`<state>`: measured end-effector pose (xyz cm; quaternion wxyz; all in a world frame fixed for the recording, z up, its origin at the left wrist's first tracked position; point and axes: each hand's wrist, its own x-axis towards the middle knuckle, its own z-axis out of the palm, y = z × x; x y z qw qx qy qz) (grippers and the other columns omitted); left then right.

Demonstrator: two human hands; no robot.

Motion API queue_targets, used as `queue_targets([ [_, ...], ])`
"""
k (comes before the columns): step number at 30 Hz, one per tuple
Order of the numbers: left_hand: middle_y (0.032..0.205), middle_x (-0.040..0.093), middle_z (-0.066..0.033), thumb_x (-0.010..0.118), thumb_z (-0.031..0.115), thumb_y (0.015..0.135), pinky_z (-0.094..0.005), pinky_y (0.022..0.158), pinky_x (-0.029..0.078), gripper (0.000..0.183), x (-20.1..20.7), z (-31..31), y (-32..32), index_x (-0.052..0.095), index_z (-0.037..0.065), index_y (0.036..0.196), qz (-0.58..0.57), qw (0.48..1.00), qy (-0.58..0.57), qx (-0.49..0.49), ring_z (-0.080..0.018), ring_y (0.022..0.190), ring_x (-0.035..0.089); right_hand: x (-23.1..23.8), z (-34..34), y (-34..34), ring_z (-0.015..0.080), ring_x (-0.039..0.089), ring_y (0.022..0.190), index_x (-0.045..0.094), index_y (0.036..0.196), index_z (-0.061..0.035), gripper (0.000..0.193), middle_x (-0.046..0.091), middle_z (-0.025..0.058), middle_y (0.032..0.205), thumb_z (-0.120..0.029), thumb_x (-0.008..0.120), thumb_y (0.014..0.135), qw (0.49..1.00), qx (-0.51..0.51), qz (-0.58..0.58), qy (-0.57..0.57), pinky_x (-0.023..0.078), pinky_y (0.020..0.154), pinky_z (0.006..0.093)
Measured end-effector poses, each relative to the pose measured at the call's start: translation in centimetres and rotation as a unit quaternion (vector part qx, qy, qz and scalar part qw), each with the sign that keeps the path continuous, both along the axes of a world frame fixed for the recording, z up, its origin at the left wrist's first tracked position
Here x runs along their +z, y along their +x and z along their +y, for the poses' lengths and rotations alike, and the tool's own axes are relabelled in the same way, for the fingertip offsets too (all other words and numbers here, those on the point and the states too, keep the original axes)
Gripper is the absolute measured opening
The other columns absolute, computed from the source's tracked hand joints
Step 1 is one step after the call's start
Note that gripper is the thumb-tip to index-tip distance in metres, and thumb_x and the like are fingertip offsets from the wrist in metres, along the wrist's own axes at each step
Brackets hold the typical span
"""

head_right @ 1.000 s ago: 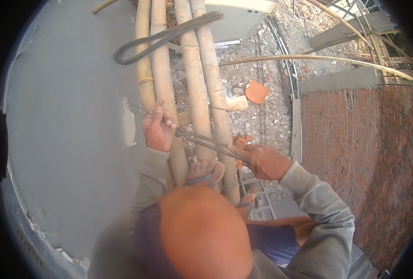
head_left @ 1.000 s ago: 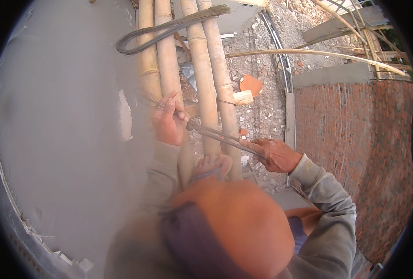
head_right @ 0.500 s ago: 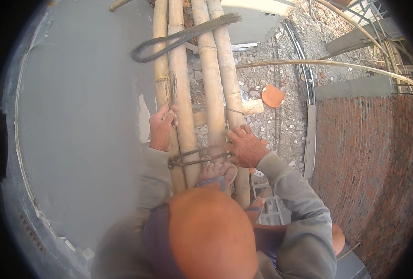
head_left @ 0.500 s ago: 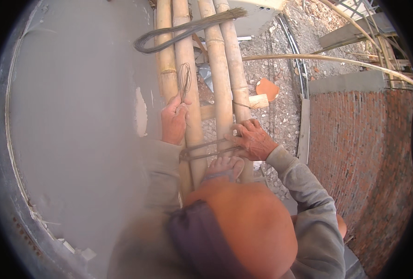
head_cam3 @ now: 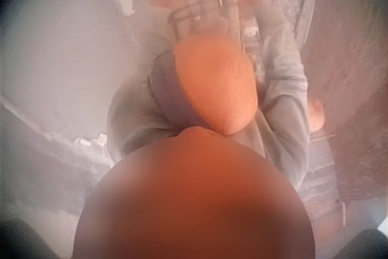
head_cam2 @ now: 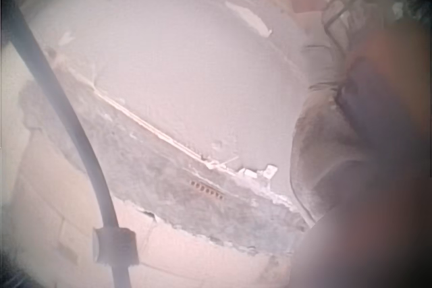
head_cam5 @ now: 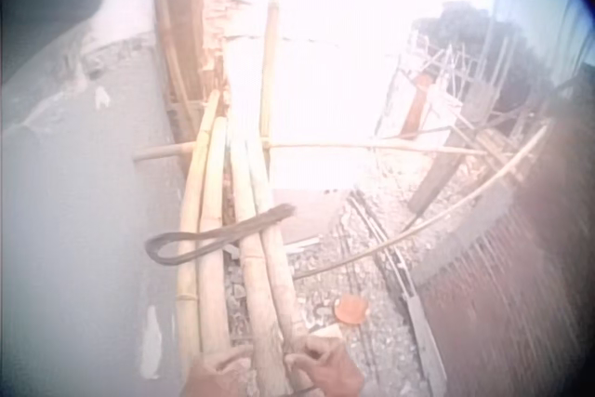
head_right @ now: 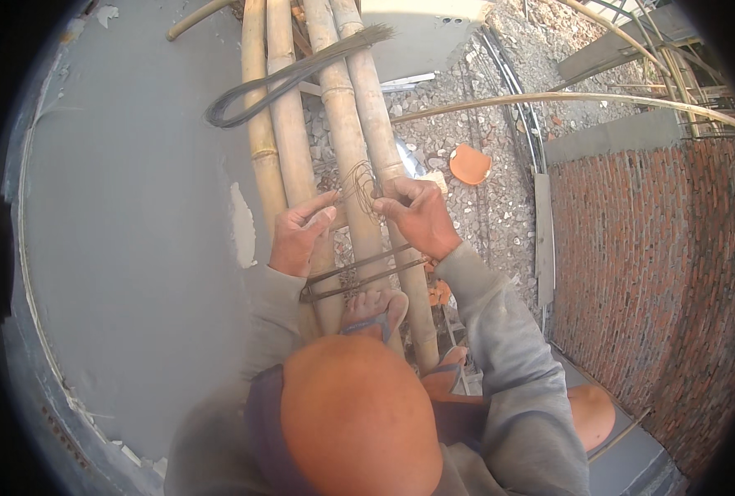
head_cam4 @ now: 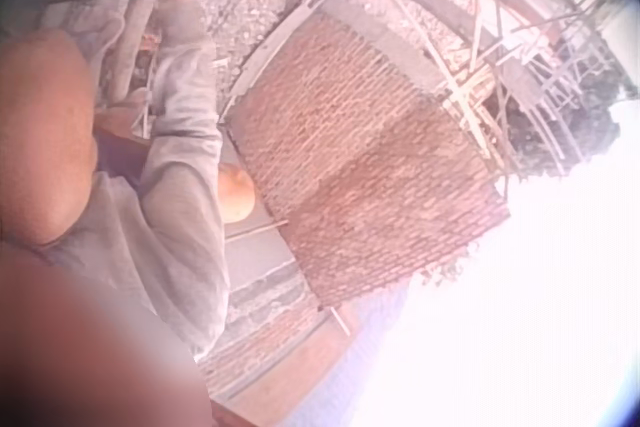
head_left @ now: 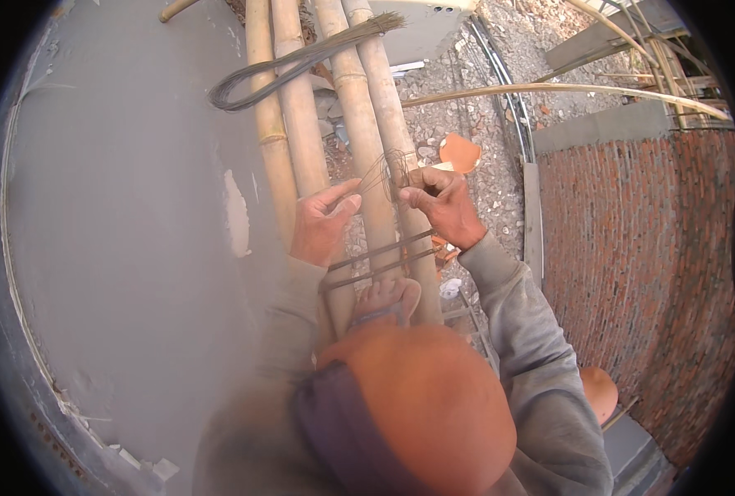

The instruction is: The person stands on a bamboo ladder and uses a metal wire to tie bamboo poles together. They wrap the wire around the poles and twist it to secure the structure.

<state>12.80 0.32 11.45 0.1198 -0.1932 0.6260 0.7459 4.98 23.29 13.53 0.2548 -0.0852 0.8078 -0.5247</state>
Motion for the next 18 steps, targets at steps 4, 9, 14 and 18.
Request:
queue_targets([
  [4,0.077,0.065,0.0025,0.075,0.013,0.092,-0.0207,0.057,0.042,0.025,-0.4,-4.3,-0.4,0.075,-0.002,0.112,0.057,0.982,-0.180,-0.030,-0.0014,0.063,0.050,1.9,2.2,-1.3,0.0116,0.065,0.094,0.073,0.102,0.0006,0.022,0.072,0.0085,0.095,-0.016,0.073,0.087,0.953,0.173,0.210,0.130,0.052,0.079,0.0331],
  [9,0.066,0.056,0.0030,0.073,0.019,0.096,-0.0232,0.052,0.038,0.026,-0.5,-3.8,0.1,0.072,-0.002,0.111,-0.053,0.991,0.116,0.029,-0.0039,0.056,0.046,2.7,1.5,-0.6,0.0197,0.066,0.096,0.070,0.105,-0.0009,0.020,0.070,0.0058,0.099,-0.016,0.073,0.092,0.984,-0.032,-0.017,-0.176,0.055,0.083,0.0382],
  [14,0.065,0.042,0.0080,0.069,0.021,0.099,-0.0202,0.042,0.025,0.023,-0.3,2.0,1.2,0.065,0.003,0.112,-0.114,0.950,0.269,0.113,-0.0017,0.049,0.032,1.5,-0.4,1.1,0.0166,0.065,0.098,0.068,0.110,-0.0021,0.019,0.069,0.0051,0.104,-0.015,0.071,0.096,0.897,-0.205,-0.177,-0.351,0.059,0.087,0.0405],
  [18,0.064,0.043,0.0082,0.071,0.019,0.098,-0.0217,0.042,0.026,0.026,-0.5,3.6,1.9,0.068,0.002,0.117,-0.127,0.947,0.278,0.100,-0.0017,0.048,0.033,0.2,0.5,0.2,0.0212,0.067,0.089,0.069,0.108,-0.0036,0.014,0.070,0.0055,0.101,-0.009,0.068,0.096,0.924,-0.231,-0.154,-0.264,0.059,0.078,0.0406],
])
